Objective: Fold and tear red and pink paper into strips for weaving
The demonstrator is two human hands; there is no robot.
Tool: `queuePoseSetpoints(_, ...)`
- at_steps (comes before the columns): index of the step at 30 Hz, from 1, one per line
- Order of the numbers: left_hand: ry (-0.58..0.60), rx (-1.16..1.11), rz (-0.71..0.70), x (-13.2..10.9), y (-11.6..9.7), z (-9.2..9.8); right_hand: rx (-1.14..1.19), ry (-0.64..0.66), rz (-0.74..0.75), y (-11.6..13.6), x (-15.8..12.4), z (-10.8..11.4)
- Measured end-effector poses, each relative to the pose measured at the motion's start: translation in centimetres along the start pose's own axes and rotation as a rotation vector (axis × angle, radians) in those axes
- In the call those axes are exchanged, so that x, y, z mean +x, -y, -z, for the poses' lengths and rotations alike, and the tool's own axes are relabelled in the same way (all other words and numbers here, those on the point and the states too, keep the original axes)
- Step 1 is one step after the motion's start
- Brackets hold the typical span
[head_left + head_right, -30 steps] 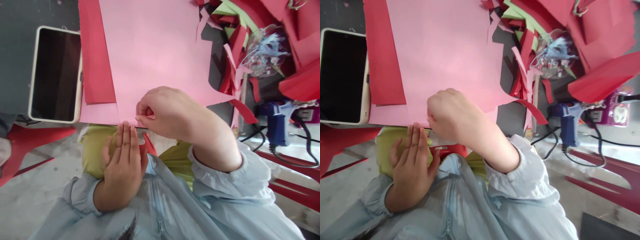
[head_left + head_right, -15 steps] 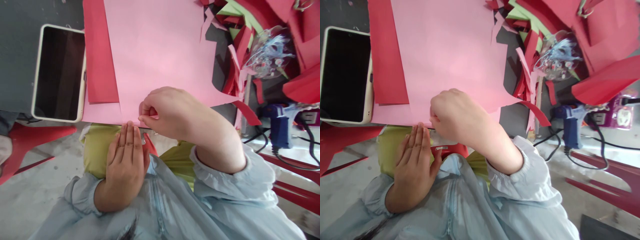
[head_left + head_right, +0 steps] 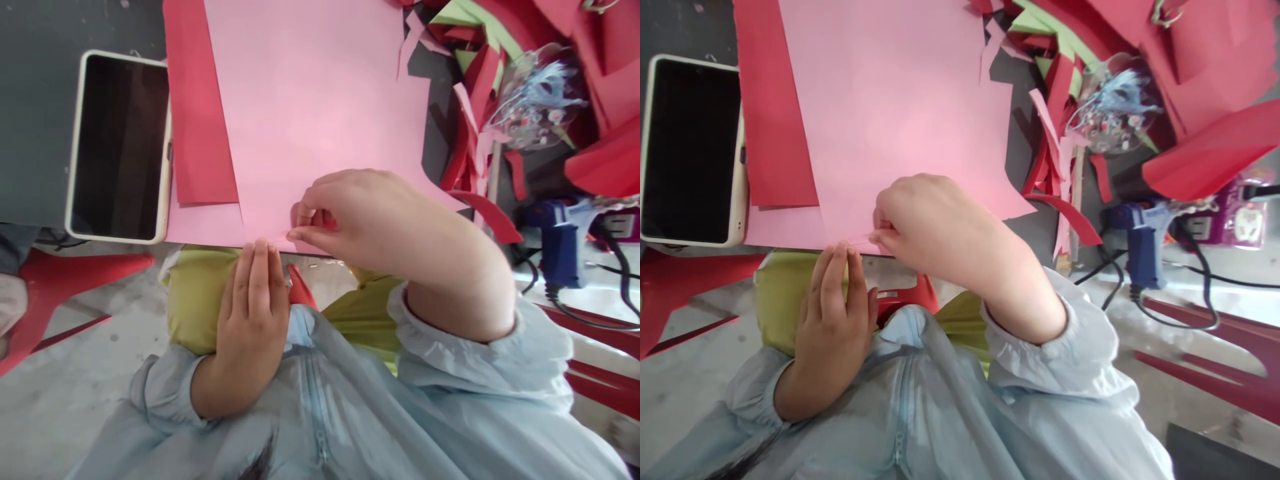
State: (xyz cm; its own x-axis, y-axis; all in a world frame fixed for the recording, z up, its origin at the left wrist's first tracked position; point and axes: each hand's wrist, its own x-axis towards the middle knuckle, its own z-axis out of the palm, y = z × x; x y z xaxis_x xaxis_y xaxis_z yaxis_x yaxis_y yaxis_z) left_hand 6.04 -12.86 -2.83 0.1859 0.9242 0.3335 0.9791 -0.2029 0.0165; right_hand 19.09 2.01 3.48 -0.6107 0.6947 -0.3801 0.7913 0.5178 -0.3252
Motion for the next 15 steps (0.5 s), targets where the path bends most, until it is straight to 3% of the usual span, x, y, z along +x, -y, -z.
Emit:
queuePoseSetpoints(9, -0.042, -0.027, 0.085, 0.08, -0.47, -0.52, -0.048, -0.005, -0.151, -0.73, -1.14, 0.53)
queuePoseSetpoints(15, -0.053, -0.079, 0.126, 0.41, -0.48, -0.66, -0.027, 0.000, -0.156, -0.69, -1.01, 0.44)
